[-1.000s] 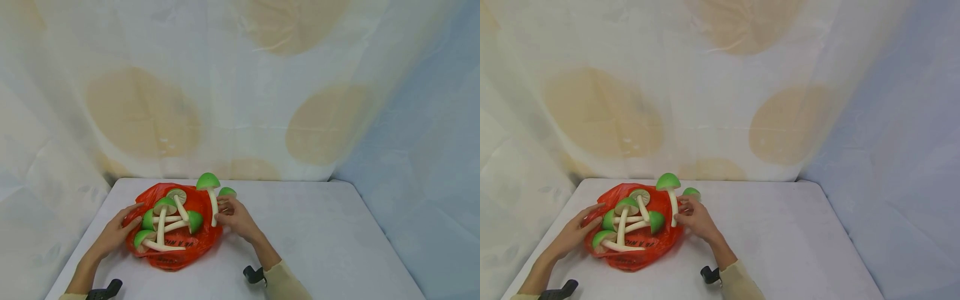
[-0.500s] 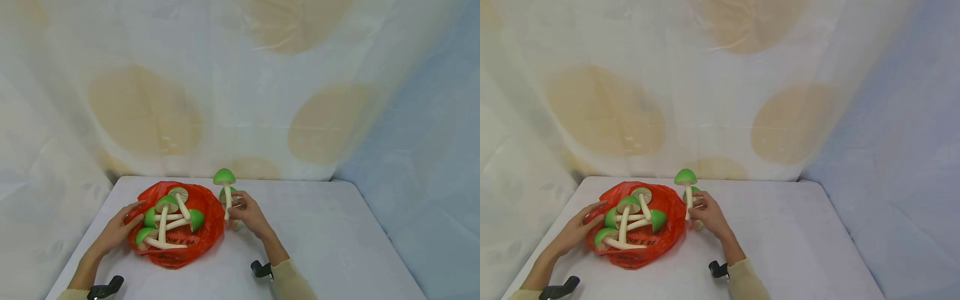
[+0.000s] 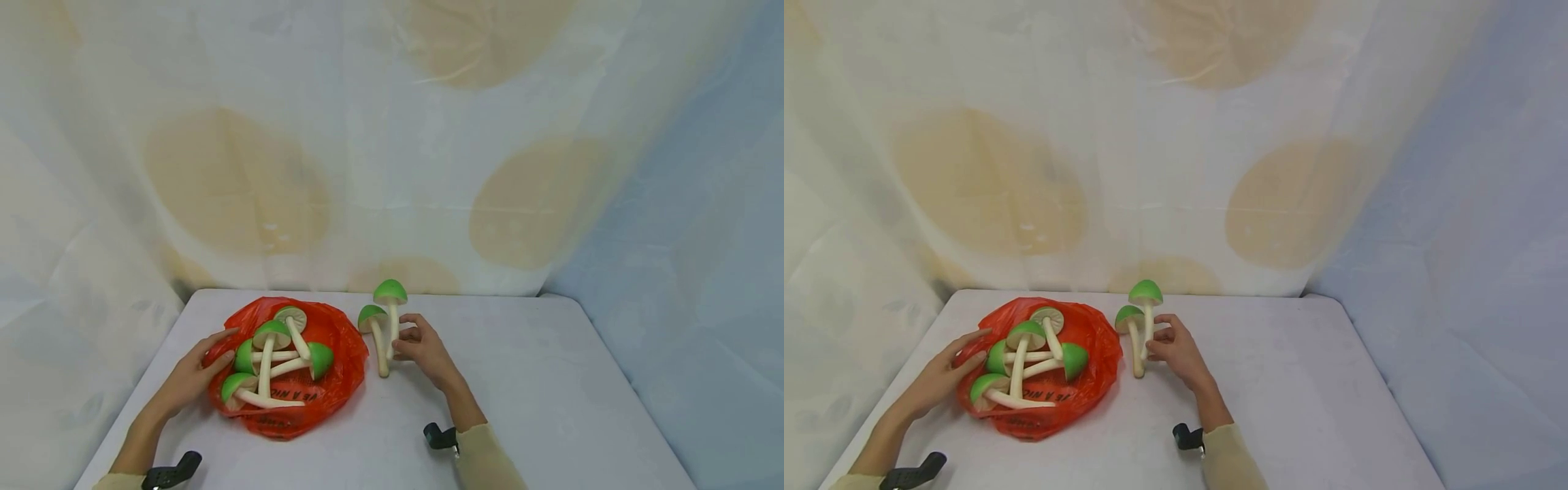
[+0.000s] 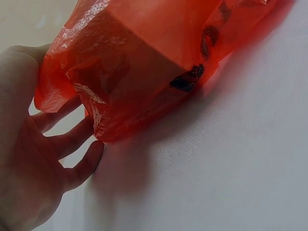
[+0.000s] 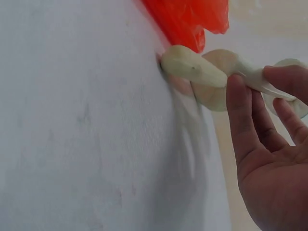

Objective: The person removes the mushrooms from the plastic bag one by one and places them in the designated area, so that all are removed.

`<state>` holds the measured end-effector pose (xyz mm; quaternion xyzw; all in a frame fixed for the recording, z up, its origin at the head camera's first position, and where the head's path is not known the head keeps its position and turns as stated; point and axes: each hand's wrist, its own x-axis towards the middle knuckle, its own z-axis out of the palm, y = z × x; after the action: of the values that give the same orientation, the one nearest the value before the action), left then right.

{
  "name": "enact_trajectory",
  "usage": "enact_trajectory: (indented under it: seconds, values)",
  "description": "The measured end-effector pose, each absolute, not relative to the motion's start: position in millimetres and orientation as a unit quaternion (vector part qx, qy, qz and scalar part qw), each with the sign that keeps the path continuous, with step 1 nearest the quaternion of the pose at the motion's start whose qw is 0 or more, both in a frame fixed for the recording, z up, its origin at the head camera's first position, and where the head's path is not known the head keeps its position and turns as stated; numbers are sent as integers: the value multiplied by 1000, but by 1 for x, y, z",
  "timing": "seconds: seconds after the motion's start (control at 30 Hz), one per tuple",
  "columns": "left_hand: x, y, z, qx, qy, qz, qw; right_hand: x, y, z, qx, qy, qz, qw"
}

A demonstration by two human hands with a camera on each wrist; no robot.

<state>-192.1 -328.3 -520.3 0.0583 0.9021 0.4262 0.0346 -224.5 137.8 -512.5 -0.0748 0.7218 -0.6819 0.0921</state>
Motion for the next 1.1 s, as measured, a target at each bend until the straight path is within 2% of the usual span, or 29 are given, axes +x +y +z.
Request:
enact_trajectory:
  seconds: [0.87, 1.1]
  values:
    - [-194, -330, -522, 64, 901, 428, 43, -221, 163, -526, -18, 764, -641, 80]
    - [-194, -331, -522, 62, 901, 426, 41, -222, 168, -533, -20, 781, -616, 97]
